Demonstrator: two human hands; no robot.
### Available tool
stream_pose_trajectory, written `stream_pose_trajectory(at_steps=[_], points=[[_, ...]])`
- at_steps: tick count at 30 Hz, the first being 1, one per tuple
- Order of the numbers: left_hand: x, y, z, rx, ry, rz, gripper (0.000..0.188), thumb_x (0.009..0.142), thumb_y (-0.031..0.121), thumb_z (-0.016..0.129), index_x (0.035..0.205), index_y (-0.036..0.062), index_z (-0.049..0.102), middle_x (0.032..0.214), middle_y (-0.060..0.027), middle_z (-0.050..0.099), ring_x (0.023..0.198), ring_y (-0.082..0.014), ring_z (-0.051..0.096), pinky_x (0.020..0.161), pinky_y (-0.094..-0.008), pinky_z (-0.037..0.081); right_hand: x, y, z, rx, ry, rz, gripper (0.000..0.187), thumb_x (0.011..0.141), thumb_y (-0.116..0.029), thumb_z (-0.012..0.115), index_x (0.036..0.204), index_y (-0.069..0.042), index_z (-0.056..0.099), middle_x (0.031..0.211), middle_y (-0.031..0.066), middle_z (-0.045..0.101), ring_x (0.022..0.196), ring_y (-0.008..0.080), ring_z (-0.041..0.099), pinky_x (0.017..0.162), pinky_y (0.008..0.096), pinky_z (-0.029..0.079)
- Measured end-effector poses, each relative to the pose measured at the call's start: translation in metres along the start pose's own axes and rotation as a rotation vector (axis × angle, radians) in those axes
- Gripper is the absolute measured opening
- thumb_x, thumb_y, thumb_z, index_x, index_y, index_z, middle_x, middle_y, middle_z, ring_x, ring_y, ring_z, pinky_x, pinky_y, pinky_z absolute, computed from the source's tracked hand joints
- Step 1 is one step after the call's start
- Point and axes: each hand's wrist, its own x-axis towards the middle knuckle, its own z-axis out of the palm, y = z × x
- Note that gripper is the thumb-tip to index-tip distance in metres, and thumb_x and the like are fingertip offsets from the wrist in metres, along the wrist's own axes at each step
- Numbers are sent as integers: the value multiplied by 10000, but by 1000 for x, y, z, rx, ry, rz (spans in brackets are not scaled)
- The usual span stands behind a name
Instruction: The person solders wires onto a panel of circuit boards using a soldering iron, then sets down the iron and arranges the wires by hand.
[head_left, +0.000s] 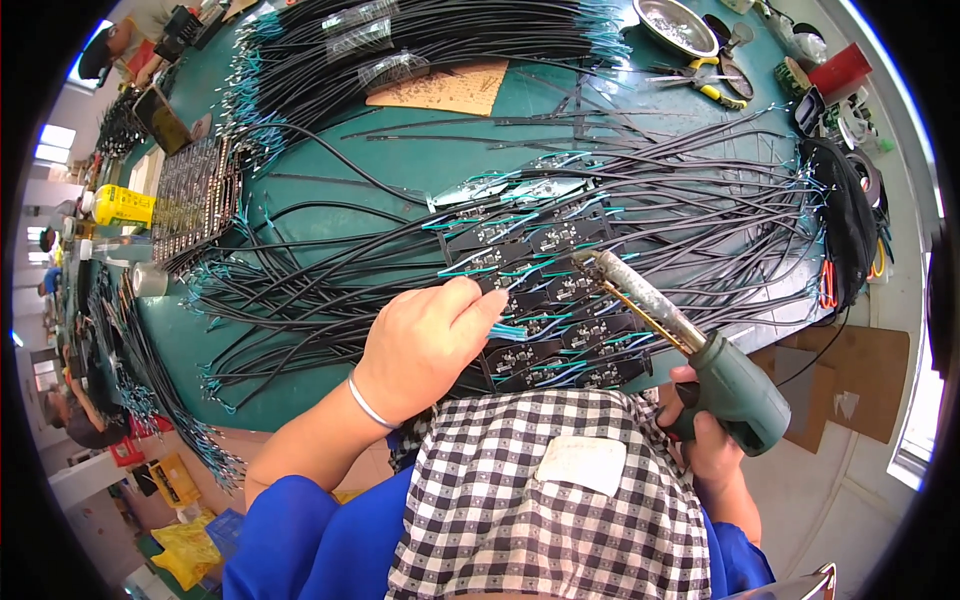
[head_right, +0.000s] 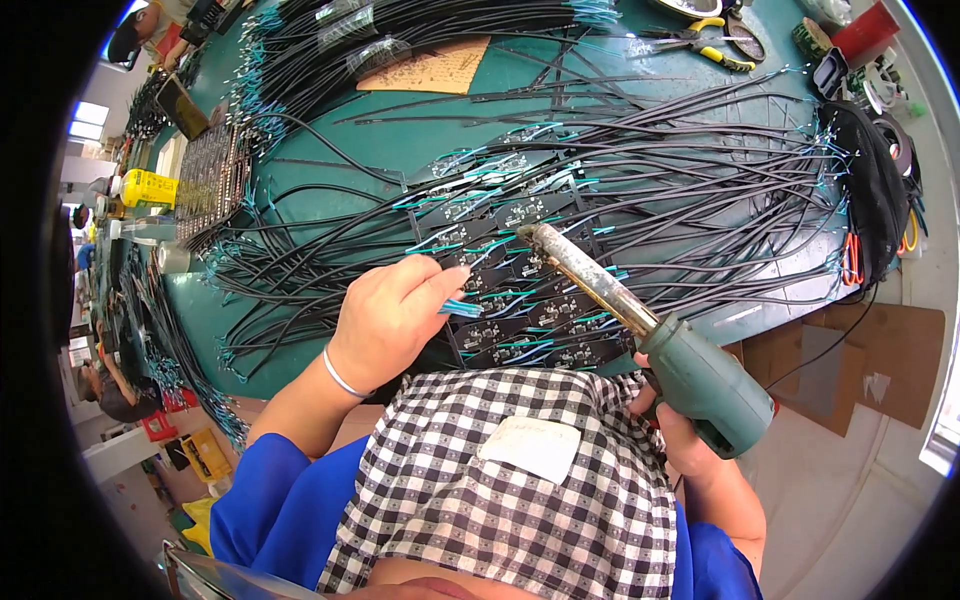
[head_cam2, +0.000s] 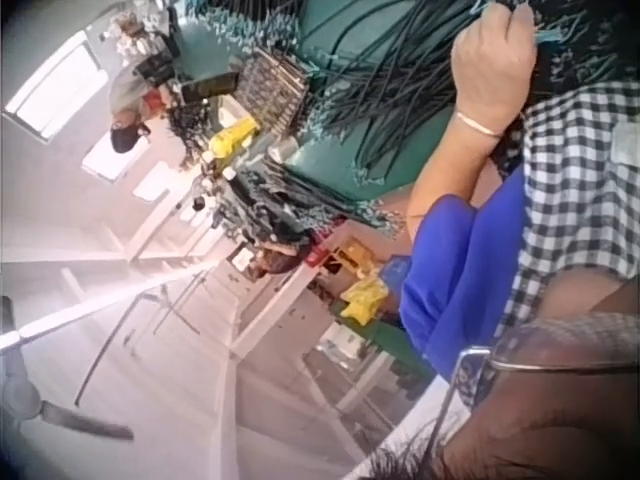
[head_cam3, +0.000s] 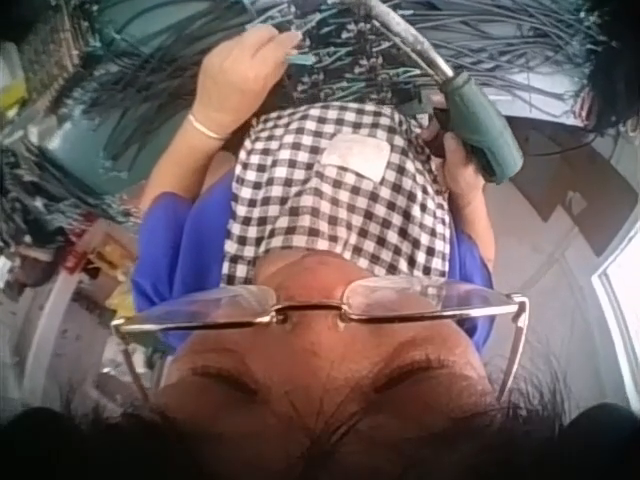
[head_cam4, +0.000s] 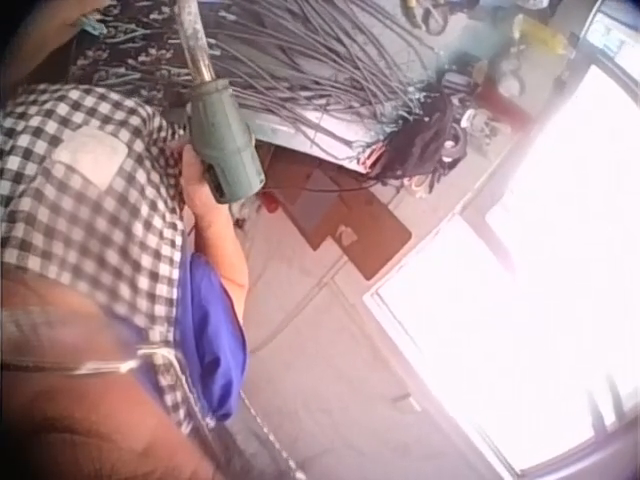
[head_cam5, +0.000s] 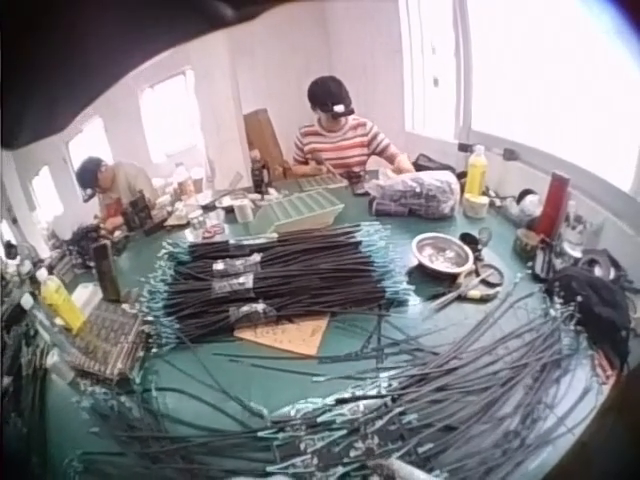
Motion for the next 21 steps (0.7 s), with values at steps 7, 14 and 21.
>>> stream_pose_trajectory(at_steps=[7,14,21], points=[[-20,32,-20,-258,52,-45,355,621,6,708,949,91,603,784,-60,526,636,-230,562,545,-333,467,-42,5,-7,91,-18,4,471,860,-269,616,1231,4,519,1131,118,611,687,171,601,647,294,497],[-37,51,-2,-160,13,-127,321,593,-39,686,873,98,609,730,-57,545,586,-244,565,506,-338,452,-59,27,-22,-9,-172,17,471,860,-195,607,1247,28,459,1110,145,611,694,182,618,663,293,502],[-35,40,14,-282,36,-23,369,587,-16,706,939,75,644,864,-74,588,738,-245,594,625,-341,501,-69,32,-16,-6,-42,137,442,840,-96,580,1221,35,397,977,141,628,695,172,626,681,294,502]])
